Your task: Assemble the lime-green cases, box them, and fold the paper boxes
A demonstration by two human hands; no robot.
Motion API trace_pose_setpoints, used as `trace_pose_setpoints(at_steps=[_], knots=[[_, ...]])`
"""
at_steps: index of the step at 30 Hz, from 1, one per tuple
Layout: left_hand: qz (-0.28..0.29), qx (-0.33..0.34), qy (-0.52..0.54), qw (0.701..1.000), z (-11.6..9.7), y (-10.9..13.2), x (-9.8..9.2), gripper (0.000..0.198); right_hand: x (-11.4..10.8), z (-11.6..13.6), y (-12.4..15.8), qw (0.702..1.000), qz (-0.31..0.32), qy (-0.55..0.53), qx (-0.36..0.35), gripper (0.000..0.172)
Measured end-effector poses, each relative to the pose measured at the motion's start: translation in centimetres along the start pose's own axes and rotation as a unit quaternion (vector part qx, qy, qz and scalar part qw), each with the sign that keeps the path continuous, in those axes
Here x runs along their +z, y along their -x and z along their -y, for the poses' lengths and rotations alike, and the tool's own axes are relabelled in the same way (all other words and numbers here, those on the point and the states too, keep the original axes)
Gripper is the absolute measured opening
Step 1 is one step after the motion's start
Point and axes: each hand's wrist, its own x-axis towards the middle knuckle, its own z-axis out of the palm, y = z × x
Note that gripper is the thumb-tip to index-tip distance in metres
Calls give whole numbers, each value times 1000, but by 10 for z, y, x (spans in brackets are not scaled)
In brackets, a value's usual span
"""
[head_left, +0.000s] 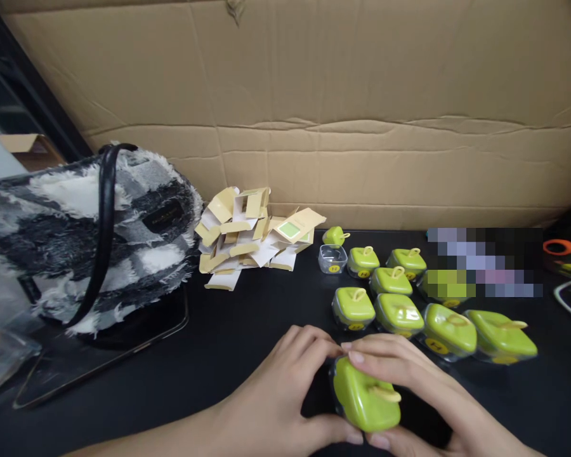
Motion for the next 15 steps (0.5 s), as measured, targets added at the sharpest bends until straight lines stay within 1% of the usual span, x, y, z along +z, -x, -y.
trace_pose_setpoints(at_steps=[6,15], knots=[[-8,-4,16,1000,1,2,1,48,1,0,3,1000,-16,21,14,52],[-8,6,-6,1000,0,0,1,47,-1,0,-1,1000,15,25,-4,52]])
